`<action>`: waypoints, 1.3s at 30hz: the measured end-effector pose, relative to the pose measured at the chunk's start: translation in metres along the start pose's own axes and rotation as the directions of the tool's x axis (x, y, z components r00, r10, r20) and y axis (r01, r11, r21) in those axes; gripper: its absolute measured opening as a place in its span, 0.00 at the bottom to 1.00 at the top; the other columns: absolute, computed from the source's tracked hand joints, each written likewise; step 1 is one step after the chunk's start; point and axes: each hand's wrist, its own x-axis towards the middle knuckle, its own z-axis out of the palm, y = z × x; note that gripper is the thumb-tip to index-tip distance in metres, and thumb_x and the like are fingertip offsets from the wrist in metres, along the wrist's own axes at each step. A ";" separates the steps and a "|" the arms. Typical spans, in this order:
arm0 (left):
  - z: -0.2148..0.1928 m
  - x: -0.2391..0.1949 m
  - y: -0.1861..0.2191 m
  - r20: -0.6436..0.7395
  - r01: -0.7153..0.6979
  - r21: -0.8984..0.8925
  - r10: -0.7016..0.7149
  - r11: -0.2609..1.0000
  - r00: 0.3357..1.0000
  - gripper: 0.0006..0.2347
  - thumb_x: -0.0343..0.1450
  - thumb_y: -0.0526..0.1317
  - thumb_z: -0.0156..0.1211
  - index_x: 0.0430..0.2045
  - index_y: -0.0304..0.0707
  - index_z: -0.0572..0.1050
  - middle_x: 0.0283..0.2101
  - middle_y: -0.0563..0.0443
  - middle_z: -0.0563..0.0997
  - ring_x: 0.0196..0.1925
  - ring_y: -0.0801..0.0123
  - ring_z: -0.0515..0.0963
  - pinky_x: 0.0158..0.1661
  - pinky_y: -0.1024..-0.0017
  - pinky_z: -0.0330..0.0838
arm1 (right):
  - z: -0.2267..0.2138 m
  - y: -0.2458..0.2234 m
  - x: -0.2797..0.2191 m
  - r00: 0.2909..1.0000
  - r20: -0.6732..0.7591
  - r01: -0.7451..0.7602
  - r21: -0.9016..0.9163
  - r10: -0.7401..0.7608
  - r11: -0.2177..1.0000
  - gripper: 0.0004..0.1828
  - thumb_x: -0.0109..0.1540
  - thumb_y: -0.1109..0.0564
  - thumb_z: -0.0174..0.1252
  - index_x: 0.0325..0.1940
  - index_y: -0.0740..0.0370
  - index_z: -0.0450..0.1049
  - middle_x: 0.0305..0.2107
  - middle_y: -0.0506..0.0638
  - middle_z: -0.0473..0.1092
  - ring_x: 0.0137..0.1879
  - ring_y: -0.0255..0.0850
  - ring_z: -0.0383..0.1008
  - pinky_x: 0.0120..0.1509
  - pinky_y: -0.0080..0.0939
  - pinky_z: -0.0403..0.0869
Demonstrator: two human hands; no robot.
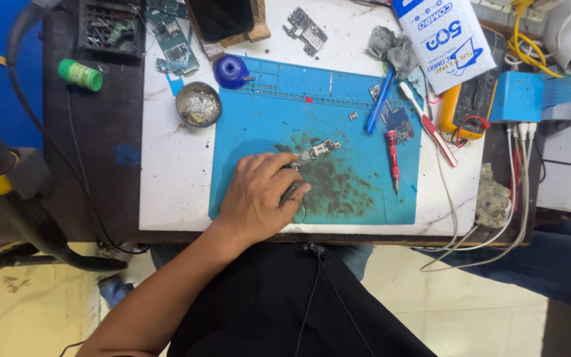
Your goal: The person uses a soldering iron and tweezers to work on a small circuit board, then uses a desoldering pump to remove solder. The person wipes the board with a cloth afterward.
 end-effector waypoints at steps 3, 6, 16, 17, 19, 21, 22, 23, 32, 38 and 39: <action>0.000 -0.002 -0.001 0.046 0.036 0.003 -0.036 0.999 0.998 0.09 0.69 0.42 0.67 0.34 0.37 0.79 0.52 0.46 0.78 0.54 0.54 0.77 0.56 0.55 0.65 | 0.000 -0.001 -0.007 1.000 0.006 -0.021 -0.014 0.021 1.000 0.17 0.71 0.56 0.52 0.59 0.72 0.68 0.43 0.53 0.71 0.46 0.35 0.69 0.51 0.35 0.69; 0.001 -0.002 -0.001 0.034 0.036 -0.001 -0.036 0.999 0.999 0.10 0.69 0.42 0.67 0.37 0.37 0.79 0.52 0.46 0.78 0.54 0.54 0.76 0.56 0.55 0.64 | 0.006 -0.004 -0.009 1.000 0.006 -0.025 -0.015 0.025 1.000 0.17 0.71 0.57 0.52 0.59 0.72 0.68 0.43 0.52 0.71 0.45 0.34 0.70 0.50 0.35 0.69; -0.005 -0.001 0.003 0.032 0.195 -0.564 -0.215 0.802 0.976 0.15 0.77 0.48 0.57 0.51 0.39 0.74 0.49 0.51 0.82 0.43 0.70 0.82 0.45 0.72 0.75 | 0.000 0.005 -0.025 0.992 -0.073 -0.102 0.071 0.107 0.992 0.17 0.71 0.60 0.56 0.62 0.71 0.69 0.42 0.49 0.72 0.42 0.31 0.70 0.47 0.32 0.70; -0.005 -0.001 0.006 0.128 0.296 -0.710 -0.296 0.639 0.947 0.17 0.77 0.50 0.53 0.55 0.40 0.72 0.49 0.53 0.83 0.41 0.74 0.82 0.42 0.75 0.75 | 0.007 0.002 -0.033 0.984 -0.078 -0.148 0.124 0.159 0.981 0.17 0.70 0.60 0.56 0.62 0.71 0.69 0.42 0.49 0.72 0.42 0.31 0.70 0.47 0.32 0.70; -0.004 0.000 0.010 0.259 0.383 -0.842 -0.338 0.379 0.905 0.19 0.78 0.52 0.46 0.57 0.41 0.70 0.46 0.54 0.83 0.39 0.80 0.82 0.37 0.79 0.74 | 0.034 -0.004 -0.050 0.963 -0.044 -0.246 0.259 0.266 0.934 0.17 0.70 0.61 0.56 0.62 0.71 0.69 0.41 0.48 0.73 0.41 0.30 0.70 0.46 0.32 0.70; -0.004 -0.002 0.012 0.295 0.380 -0.890 -0.317 0.252 0.901 0.21 0.78 0.53 0.41 0.57 0.39 0.71 0.41 0.55 0.82 0.37 0.82 0.82 0.35 0.81 0.72 | 0.075 -0.011 -0.066 0.969 0.092 -0.244 0.526 0.231 0.814 0.17 0.70 0.62 0.57 0.63 0.71 0.69 0.41 0.48 0.73 0.41 0.29 0.70 0.45 0.31 0.70; -0.001 -0.002 0.011 0.315 0.434 -0.852 -0.377 0.292 0.871 0.18 0.79 0.50 0.45 0.51 0.34 0.74 0.36 0.53 0.81 0.33 0.82 0.78 0.32 0.81 0.70 | 0.091 -0.014 -0.071 0.967 0.141 -0.252 0.644 0.211 0.723 0.14 0.71 0.62 0.58 0.59 0.73 0.71 0.46 0.50 0.75 0.42 0.31 0.71 0.46 0.32 0.70; 0.002 -0.001 0.010 0.331 0.491 -0.808 -0.439 0.325 0.835 0.17 0.80 0.48 0.49 0.45 0.29 0.77 0.31 0.52 0.79 0.29 0.81 0.75 0.29 0.80 0.67 | 0.098 -0.016 -0.074 0.952 0.156 -0.299 0.660 0.263 0.689 0.17 0.70 0.62 0.59 0.61 0.72 0.70 0.42 0.49 0.74 0.38 0.31 0.70 0.43 0.31 0.68; -0.003 -0.021 0.031 0.341 0.552 -0.787 -0.550 0.277 0.762 0.11 0.78 0.41 0.57 0.34 0.28 0.79 0.20 0.53 0.77 0.21 0.79 0.80 0.20 0.81 0.68 | 0.095 -0.034 -0.040 0.923 0.118 -0.263 0.888 0.367 0.377 0.21 0.72 0.61 0.60 0.68 0.73 0.67 0.45 0.52 0.74 0.51 0.35 0.75 0.63 0.37 0.73; -0.006 -0.026 0.038 0.223 0.446 -0.857 -0.593 0.258 0.773 0.10 0.79 0.39 0.56 0.33 0.28 0.78 0.23 0.51 0.80 0.24 0.77 0.81 0.21 0.80 0.67 | 0.093 -0.067 -0.037 0.971 0.113 -0.226 0.726 0.211 0.649 0.30 0.60 0.66 0.64 0.65 0.71 0.63 0.51 0.51 0.71 0.58 0.36 0.73 0.67 0.39 0.72; -0.007 -0.026 0.039 0.238 0.451 -0.858 -0.590 0.244 0.772 0.10 0.79 0.39 0.56 0.33 0.28 0.78 0.22 0.51 0.79 0.24 0.77 0.82 0.21 0.80 0.67 | 0.093 -0.070 -0.037 0.969 0.095 -0.218 0.761 0.227 0.611 0.28 0.63 0.68 0.65 0.65 0.71 0.64 0.51 0.52 0.72 0.58 0.36 0.74 0.67 0.39 0.73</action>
